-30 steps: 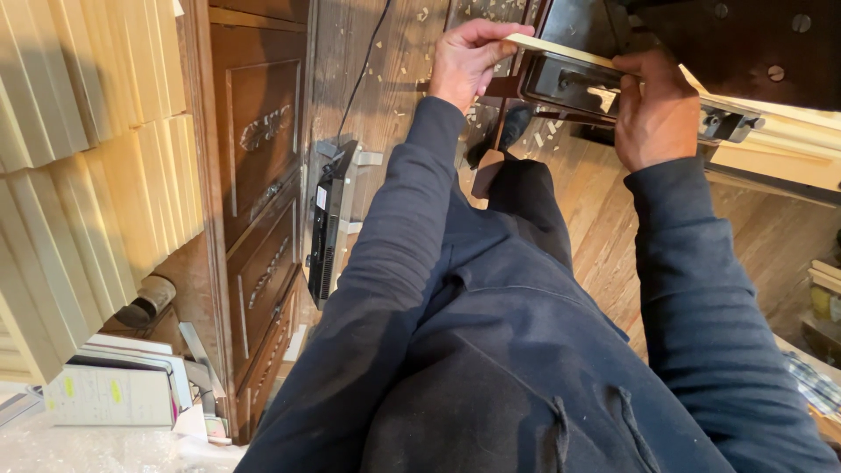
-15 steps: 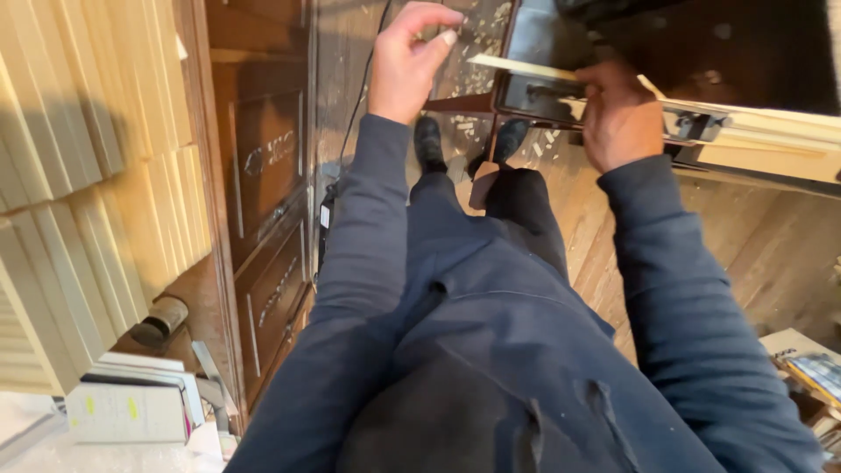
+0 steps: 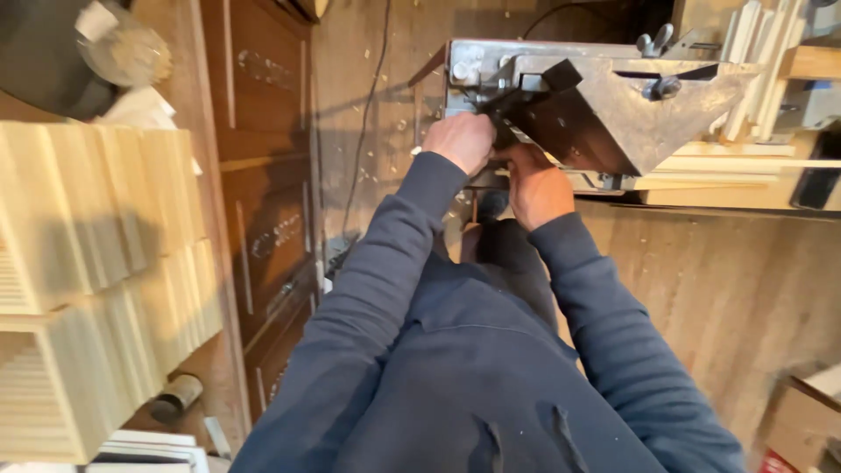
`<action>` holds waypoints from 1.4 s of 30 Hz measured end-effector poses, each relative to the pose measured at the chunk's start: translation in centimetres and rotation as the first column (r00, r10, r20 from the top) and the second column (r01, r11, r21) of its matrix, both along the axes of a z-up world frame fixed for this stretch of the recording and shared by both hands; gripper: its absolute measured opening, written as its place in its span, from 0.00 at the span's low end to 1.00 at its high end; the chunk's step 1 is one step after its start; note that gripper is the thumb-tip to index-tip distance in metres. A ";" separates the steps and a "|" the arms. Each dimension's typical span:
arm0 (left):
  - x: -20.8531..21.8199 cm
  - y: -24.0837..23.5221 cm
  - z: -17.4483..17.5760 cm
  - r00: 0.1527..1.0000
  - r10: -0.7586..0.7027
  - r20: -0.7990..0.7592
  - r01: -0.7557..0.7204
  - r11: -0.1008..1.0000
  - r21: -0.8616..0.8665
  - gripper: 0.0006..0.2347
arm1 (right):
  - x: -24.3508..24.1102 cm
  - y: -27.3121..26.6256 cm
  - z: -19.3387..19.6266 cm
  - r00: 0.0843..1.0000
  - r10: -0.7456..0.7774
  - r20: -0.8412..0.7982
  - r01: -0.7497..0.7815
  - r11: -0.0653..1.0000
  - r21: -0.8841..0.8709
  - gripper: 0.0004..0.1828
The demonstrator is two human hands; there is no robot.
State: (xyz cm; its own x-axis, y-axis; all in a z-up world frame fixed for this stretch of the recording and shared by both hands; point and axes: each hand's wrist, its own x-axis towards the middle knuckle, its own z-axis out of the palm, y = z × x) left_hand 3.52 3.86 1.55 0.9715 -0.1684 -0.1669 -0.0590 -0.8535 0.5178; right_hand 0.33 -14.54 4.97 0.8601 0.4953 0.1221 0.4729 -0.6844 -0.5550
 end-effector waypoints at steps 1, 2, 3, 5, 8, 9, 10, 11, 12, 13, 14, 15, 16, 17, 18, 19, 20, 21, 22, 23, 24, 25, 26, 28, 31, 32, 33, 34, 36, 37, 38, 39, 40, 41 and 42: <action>0.3 0.1 0.5 0.997 -0.010 -0.074 0.010 1.000 -0.005 0.07 | 0.0 -0.3 -0.4 1.000 -0.014 -0.019 0.014 0.999 -0.040 0.10; 0.5 0.4 1.0 0.989 -0.019 -0.147 0.018 1.000 -0.009 0.08 | 0.0 -0.4 -0.7 0.999 -0.029 -0.038 0.026 0.997 -0.079 0.10; 0.5 0.6 0.3 0.989 -0.022 -0.147 0.024 1.000 0.010 0.08 | -0.3 -0.2 -0.2 0.999 -0.034 -0.037 0.032 0.998 -0.060 0.10; 0.5 0.3 -1.2 0.995 -0.053 -0.089 0.051 0.998 -0.024 0.07 | -1.0 -0.4 0.9 0.986 -0.046 -0.161 0.006 0.971 -0.239 0.19; 0.7 -0.6 -2.2 0.990 -0.075 -0.118 0.072 0.997 -0.026 0.07 | -3.8 -2.5 3.6 0.998 -0.025 -0.053 0.020 0.996 -0.091 0.17; 0.9 -0.7 -2.3 0.989 -0.078 -0.125 0.073 0.996 -0.042 0.07 | -4.1 -4.1 3.2 0.998 -0.027 -0.060 0.021 0.994 -0.107 0.17; 0.7 -0.7 -2.4 0.982 -0.071 -0.175 0.072 0.997 0.001 0.08 | -4.7 -5.7 2.9 0.979 -0.182 -0.096 0.182 0.983 -0.010 0.13; 0.4 -0.7 -2.6 0.972 -0.063 -0.225 0.075 0.996 0.044 0.09 | -5.4 -7.3 2.5 0.933 -0.328 -0.144 0.342 0.937 0.079 0.10; 0.6 -0.6 -1.9 0.972 -0.062 -0.229 0.072 0.997 0.036 0.09 | -5.0 -10.1 0.9 0.934 -0.327 -0.146 0.339 0.938 0.071 0.10; 0.7 -0.4 -1.1 0.969 -0.055 -0.241 0.059 0.998 0.010 0.08 | -4.6 -12.9 -0.8 0.895 -0.432 -0.111 0.444 0.885 0.139 0.09; 0.9 -0.1 -0.4 0.966 -0.048 -0.254 0.047 0.999 -0.012 0.08 | -4.4 -15.5 -2.5 0.843 -0.532 -0.083 0.536 0.816 0.216 0.12; 1.0 0.0 -0.5 0.965 -0.048 -0.259 0.045 0.999 -0.015 0.08 | -2.9 -17.5 -3.8 0.843 -0.531 -0.085 0.536 0.817 0.211 0.12; 0.9 0.0 -0.5 0.965 -0.071 -0.252 0.067 0.997 -0.024 0.08 | -1.8 -19.5 -5.0 0.705 -0.629 -0.327 0.704 0.676 0.218 0.15; 0.9 -0.1 -0.6 0.965 -0.093 -0.245 0.088 0.996 -0.032 0.08 | -0.8 -21.6 -6.2 0.514 -0.657 -0.552 0.840 0.515 0.169 0.19; 1.0 -0.1 -0.3 0.963 -0.097 -0.251 0.091 0.995 -0.037 0.08 | 0.5 -22.0 -5.9 0.508 -0.660 -0.553 0.843 0.513 0.161 0.19; 1.2 -0.2 -0.1 0.958 -0.103 -0.267 0.097 0.995 -0.034 0.08 | 1.7 -22.4 -5.5 0.308 -0.576 -0.757 0.936 0.326 0.132 0.22; 1.6 0.0 0.2 0.955 -0.104 -0.279 0.101 0.995 -0.027 0.08 | 3.2 -22.6 -5.3 0.108 -0.415 -0.903 0.989 0.139 0.054 0.25; 1.7 0.1 0.0 0.954 -0.104 -0.282 0.101 0.995 -0.027 0.08 | 4.1 -23.4 -6.6 0.105 -0.416 -0.903 0.989 0.139 0.051 0.25; 1.6 0.2 -0.1 0.954 -0.104 -0.281 0.095 0.995 -0.043 0.09 | 4.7 -24.2 -7.9 0.157 -0.264 -0.952 0.986 0.093 0.137 0.27; 1.4 0.3 -0.3 0.954 -0.102 -0.280 0.090 0.994 -0.058 0.10 | 5.2 -25.0 -9.2 0.215 -0.109 -0.971 0.977 0.033 0.213 0.29; 1.1 0.6 -0.4 0.951 -0.102 -0.292 0.089 0.994 -0.058 0.10 | 5.2 -24.9 -9.8 0.203 -0.108 -0.973 0.979 0.032 0.201 0.29; 0.8 0.9 -0.4 0.950 -0.080 -0.302 0.065 0.996 -0.060 0.08 | 5.1 -24.9 -10.4 0.243 -0.130 -0.961 0.970 0.060 0.237 0.25; 0.9 1.2 -0.4 0.951 -0.058 -0.304 0.042 0.997 -0.060 0.07 | 5.5 -24.8 -11.0 0.290 -0.149 -0.945 0.956 0.087 0.280 0.21; 0.7 2.7 -0.3 0.953 -0.061 -0.297 0.058 0.998 -0.022 0.08 | 5.5 -23.3 -11.3 0.255 -0.151 -0.955 0.966 0.082 0.245 0.20; 0.5 3.9 1.3 0.948 -0.074 -0.309 0.062 0.997 -0.047 0.08 | 4.9 -22.3 -11.6 0.206 -0.132 -0.970 0.978 0.059 0.200 0.20; 0.2 4.3 2.1 0.942 -0.075 -0.326 0.043 0.994 -0.104 0.05 | 4.6 -21.9 -11.7 0.195 -0.104 -0.975 0.980 0.048 0.191 0.24; 0.0 4.1 2.1 0.940 -0.071 -0.333 0.039 0.994 -0.102 0.05 | 4.3 -22.0 -11.6 0.188 -0.101 -0.977 0.982 0.051 0.184 0.24; 0.2 4.0 2.1 0.943 -0.070 -0.327 0.040 0.994 -0.098 0.06 | 4.4 -22.0 -11.5 0.222 -0.129 -0.966 0.975 0.057 0.217 0.23; 0.5 3.5 2.1 0.945 -0.071 -0.319 0.042 0.995 -0.095 0.06 | 4.7 -22.2 -10.9 0.257 -0.158 -0.953 0.966 0.064 0.250 0.22; 0.6 3.2 2.1 0.939 -0.053 -0.341 0.027 0.996 -0.080 0.06 | 4.8 -22.3 -10.5 0.266 -0.163 -0.950 0.963 0.078 0.257 0.19; 0.4 2.9 2.1 0.930 -0.035 -0.367 0.011 0.998 -0.066 0.07 | 4.7 -22.5 -10.0 0.271 -0.168 -0.948 0.961 0.093 0.259 0.17; 0.3 2.8 2.1 0.928 -0.035 -0.370 0.012 0.998 -0.066 0.07 | 4.7 -22.4 -9.6 0.268 -0.169 -0.948 0.962 0.093 0.255 0.17; 0.3 2.5 2.1 0.946 -0.041 -0.323 0.018 0.997 -0.076 0.06 | 4.6 -22.4 -9.1 0.279 -0.180 -0.943 0.959 0.105 0.263 0.17; 0.3 2.3 2.2 0.960 -0.047 -0.275 0.024 0.996 -0.085 0.06 | 4.5 -22.5 -8.6 0.289 -0.191 -0.938 0.956 0.117 0.271 0.18; 0.3 2.3 2.0 0.960 -0.051 -0.275 0.027 0.996 -0.088 0.06 | 4.1 -22.6 -8.4 0.288 -0.195 -0.938 0.956 0.115 0.269 0.18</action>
State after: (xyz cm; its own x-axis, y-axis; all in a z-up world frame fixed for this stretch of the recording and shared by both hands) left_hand 3.84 6.11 3.60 0.8815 -0.2297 -0.4125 0.0647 -0.8067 0.5874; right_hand 4.41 -37.13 -3.46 0.7278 -0.2292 -0.6464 -0.5491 0.3699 -0.7494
